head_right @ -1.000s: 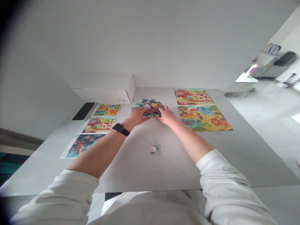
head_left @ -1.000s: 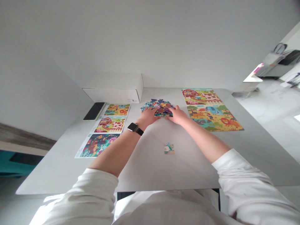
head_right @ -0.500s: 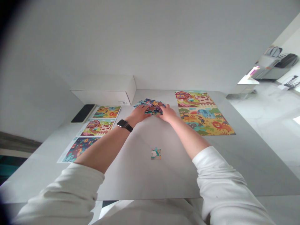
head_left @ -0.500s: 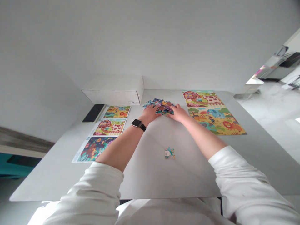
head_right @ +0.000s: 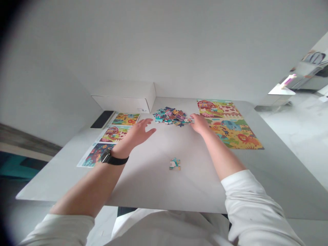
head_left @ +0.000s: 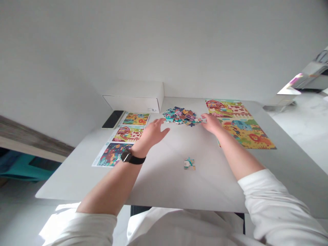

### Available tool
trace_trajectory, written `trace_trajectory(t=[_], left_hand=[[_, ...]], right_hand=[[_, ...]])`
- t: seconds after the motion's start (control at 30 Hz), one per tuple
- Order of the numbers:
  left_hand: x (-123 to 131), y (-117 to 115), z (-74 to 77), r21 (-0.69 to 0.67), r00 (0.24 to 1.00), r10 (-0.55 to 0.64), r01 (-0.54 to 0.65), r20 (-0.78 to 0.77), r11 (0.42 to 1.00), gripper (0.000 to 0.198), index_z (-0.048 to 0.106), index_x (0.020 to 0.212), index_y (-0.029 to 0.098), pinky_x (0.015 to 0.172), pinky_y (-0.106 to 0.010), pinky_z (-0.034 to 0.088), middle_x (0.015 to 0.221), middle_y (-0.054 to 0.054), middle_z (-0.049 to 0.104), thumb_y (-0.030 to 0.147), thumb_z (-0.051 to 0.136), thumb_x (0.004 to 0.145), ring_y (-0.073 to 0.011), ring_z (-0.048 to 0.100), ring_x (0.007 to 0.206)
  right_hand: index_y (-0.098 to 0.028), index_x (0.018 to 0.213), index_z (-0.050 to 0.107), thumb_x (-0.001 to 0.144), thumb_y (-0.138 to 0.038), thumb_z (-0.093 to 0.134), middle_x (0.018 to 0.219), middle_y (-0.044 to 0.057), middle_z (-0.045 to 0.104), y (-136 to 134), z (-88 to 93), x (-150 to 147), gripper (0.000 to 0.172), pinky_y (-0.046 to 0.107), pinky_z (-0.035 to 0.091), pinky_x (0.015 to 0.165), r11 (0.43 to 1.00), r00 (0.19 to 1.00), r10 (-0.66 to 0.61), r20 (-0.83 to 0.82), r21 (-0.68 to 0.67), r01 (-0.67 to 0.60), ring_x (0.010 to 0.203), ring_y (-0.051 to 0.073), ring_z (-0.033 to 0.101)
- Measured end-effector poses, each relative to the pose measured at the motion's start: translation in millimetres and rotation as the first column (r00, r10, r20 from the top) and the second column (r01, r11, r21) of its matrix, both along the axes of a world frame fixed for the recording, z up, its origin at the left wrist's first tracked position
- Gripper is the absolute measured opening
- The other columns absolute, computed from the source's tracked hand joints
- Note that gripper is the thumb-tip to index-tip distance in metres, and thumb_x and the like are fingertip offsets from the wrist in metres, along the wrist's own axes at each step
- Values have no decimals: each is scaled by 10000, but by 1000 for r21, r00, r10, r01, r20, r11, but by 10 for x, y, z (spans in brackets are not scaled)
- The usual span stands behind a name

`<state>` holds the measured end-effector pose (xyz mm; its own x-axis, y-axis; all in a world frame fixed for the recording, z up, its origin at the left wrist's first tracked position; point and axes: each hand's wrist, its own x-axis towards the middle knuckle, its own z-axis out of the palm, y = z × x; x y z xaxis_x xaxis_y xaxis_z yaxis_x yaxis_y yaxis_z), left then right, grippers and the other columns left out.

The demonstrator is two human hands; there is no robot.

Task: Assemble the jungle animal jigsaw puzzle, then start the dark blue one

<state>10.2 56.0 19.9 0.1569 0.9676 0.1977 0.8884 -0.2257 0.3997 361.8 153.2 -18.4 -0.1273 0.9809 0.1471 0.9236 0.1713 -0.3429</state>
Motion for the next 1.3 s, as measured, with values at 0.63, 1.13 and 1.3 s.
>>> trace_trajectory(t=[0.63, 1.13, 1.3], left_hand=[[242, -321, -477, 20, 970, -169, 168, 178, 986, 146, 752, 1072, 223, 856, -377, 589, 1047, -81, 773, 288, 649, 992, -239, 724, 912], [350, -397, -483, 146, 871, -330, 297, 364, 944, 288, 722, 1255, 223, 788, -287, 571, 1124, -51, 762, 279, 707, 973, -132, 677, 788], [357, -401, -482, 121, 864, -381, 361, 330, 925, 399, 697, 1325, 226, 806, -300, 594, 1172, -67, 744, 343, 779, 953, -137, 686, 803]], right_hand=[[-237, 1304, 762, 839, -243, 854, 1241, 112, 823, -232, 93, 162, 475, 426, 602, 964, 999, 999, 47, 9, -6, -47, 1047, 298, 768], [-271, 1483, 623, 929, -224, 703, 1354, 110, 763, -1424, -53, -305, 561, 543, 546, 1160, 917, 915, 365, -173, 239, -321, 1269, 328, 693], [-269, 1506, 611, 967, -268, 700, 1385, 119, 753, -1468, -47, -331, 546, 549, 536, 1182, 899, 901, 397, -176, 270, -343, 1269, 332, 690]])
